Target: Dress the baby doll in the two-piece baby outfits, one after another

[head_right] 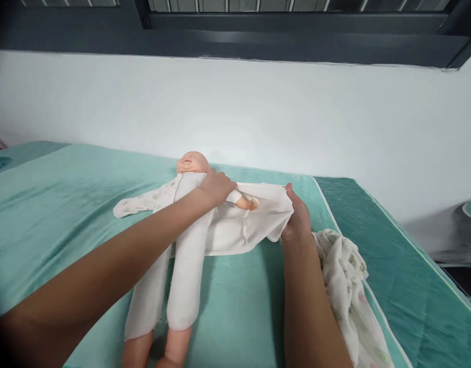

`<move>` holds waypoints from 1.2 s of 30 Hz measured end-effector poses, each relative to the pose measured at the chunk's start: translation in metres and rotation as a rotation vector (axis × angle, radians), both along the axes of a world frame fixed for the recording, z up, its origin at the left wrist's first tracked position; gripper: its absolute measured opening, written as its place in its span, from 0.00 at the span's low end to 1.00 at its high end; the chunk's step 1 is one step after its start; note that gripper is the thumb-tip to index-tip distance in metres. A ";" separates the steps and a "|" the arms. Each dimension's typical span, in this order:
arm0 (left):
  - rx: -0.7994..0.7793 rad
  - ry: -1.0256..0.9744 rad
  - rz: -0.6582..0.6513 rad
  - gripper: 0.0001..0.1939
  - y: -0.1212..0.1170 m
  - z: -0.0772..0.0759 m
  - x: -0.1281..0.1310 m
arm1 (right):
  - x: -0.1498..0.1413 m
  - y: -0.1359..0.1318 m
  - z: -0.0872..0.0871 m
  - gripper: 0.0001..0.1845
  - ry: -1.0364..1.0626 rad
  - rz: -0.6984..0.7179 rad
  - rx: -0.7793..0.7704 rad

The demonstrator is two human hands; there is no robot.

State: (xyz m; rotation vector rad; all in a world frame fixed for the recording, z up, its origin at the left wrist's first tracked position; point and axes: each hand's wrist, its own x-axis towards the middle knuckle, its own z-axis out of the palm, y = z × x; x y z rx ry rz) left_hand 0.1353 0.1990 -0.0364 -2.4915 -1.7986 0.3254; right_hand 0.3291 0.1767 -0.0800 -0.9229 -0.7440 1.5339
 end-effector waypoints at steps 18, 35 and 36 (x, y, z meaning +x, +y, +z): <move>0.071 -1.494 0.254 0.17 -0.030 -0.003 -0.056 | -0.104 -0.060 -0.011 0.20 -0.418 0.328 0.587; 0.405 -0.611 0.253 0.13 -0.031 -0.012 -0.081 | -0.105 -0.086 0.006 0.19 -1.388 0.317 1.124; 0.394 -0.646 0.279 0.12 -0.031 -0.013 -0.082 | -0.105 -0.086 0.006 0.11 -1.407 0.305 1.125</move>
